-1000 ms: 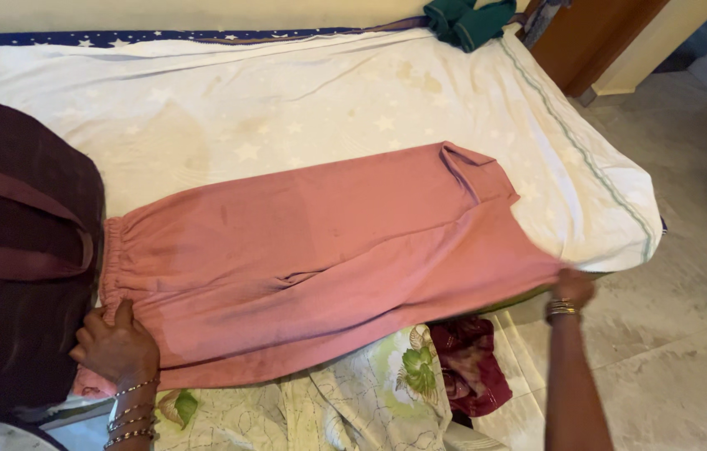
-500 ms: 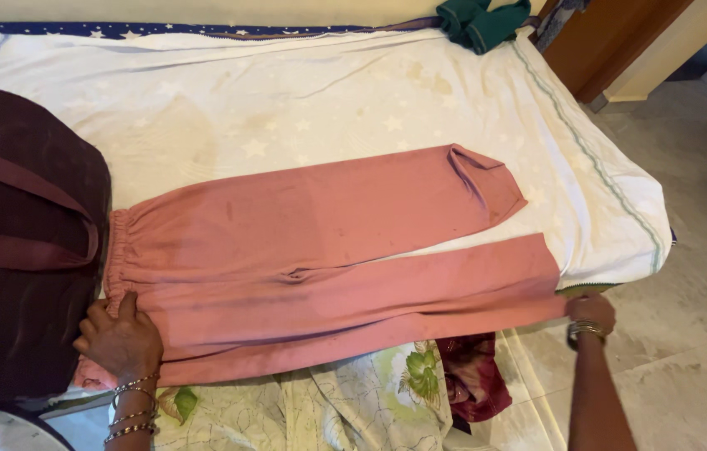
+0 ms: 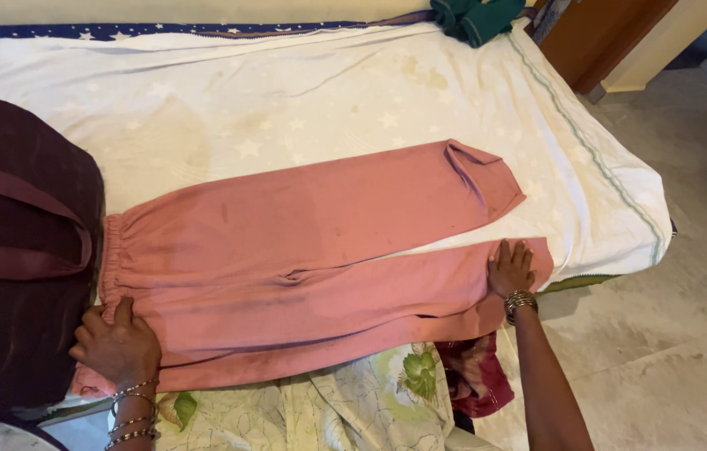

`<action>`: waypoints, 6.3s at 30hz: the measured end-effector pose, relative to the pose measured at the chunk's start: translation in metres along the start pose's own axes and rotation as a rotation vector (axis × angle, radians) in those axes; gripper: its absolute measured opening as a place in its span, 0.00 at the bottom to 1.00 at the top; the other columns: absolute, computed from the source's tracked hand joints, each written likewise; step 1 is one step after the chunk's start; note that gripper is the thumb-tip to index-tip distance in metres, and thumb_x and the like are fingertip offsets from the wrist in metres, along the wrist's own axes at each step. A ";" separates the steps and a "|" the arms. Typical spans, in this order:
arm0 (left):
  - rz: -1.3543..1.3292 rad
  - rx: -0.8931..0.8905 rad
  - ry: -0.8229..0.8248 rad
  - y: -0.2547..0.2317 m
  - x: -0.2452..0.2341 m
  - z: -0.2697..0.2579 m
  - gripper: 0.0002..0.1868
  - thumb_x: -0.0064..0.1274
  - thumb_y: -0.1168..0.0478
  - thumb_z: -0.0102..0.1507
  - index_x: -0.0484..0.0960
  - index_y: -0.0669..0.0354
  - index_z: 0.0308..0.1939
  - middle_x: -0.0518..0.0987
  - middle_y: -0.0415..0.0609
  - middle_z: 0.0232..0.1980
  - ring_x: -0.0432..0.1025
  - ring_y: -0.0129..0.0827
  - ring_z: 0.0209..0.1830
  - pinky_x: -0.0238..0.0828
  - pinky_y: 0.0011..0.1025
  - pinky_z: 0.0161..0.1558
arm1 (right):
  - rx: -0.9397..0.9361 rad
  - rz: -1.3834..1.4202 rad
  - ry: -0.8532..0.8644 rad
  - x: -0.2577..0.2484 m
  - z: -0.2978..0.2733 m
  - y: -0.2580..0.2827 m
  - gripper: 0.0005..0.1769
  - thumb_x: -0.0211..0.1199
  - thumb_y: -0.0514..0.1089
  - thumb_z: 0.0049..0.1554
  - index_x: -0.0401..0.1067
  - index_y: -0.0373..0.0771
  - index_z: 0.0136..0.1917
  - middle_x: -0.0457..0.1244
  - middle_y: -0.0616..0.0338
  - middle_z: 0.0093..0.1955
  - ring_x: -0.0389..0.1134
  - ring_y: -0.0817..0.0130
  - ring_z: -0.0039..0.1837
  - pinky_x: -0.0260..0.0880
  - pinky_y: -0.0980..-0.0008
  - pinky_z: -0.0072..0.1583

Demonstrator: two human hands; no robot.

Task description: The person folds a pair of pink pants on a bed. They lay the pants flat, fold the legs together, fold the garment in half lengthwise, then fold it into a compact rectangle. Finally, they place the folded pants into a brown travel bag.

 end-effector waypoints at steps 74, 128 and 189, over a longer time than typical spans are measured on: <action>0.159 -0.043 0.101 -0.003 0.007 -0.002 0.15 0.52 0.49 0.70 0.83 0.33 0.60 0.74 0.45 0.57 0.71 0.41 0.50 0.66 0.46 0.55 | 0.303 0.411 -0.277 -0.071 0.156 -0.045 0.12 0.68 0.48 0.54 0.85 0.45 0.50 0.72 0.49 0.46 0.74 0.52 0.49 0.74 0.58 0.55; -1.096 -0.637 0.014 -0.084 -0.058 -0.158 0.25 0.49 0.73 0.64 0.68 0.65 0.66 0.72 0.60 0.63 0.71 0.43 0.59 0.75 0.39 0.59 | 0.803 1.000 0.631 0.022 -0.198 -0.042 0.23 0.48 0.54 0.66 0.71 0.39 0.65 0.67 0.50 0.45 0.69 0.59 0.43 0.67 0.60 0.44; -1.788 -1.082 0.406 -0.088 0.021 -0.255 0.04 0.53 0.66 0.66 0.80 0.59 0.35 0.78 0.38 0.34 0.68 0.22 0.31 0.66 0.23 0.35 | 0.653 2.096 -0.047 -0.025 -0.149 -0.099 0.31 0.47 0.28 0.54 0.69 0.33 0.71 0.69 0.54 0.55 0.70 0.69 0.47 0.68 0.75 0.44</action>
Point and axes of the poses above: each hand's wrist, its own z-axis towards the middle knuckle, its own x-axis out of the palm, y = z × x, the point moved 6 cm from there along z, towards the middle knuckle
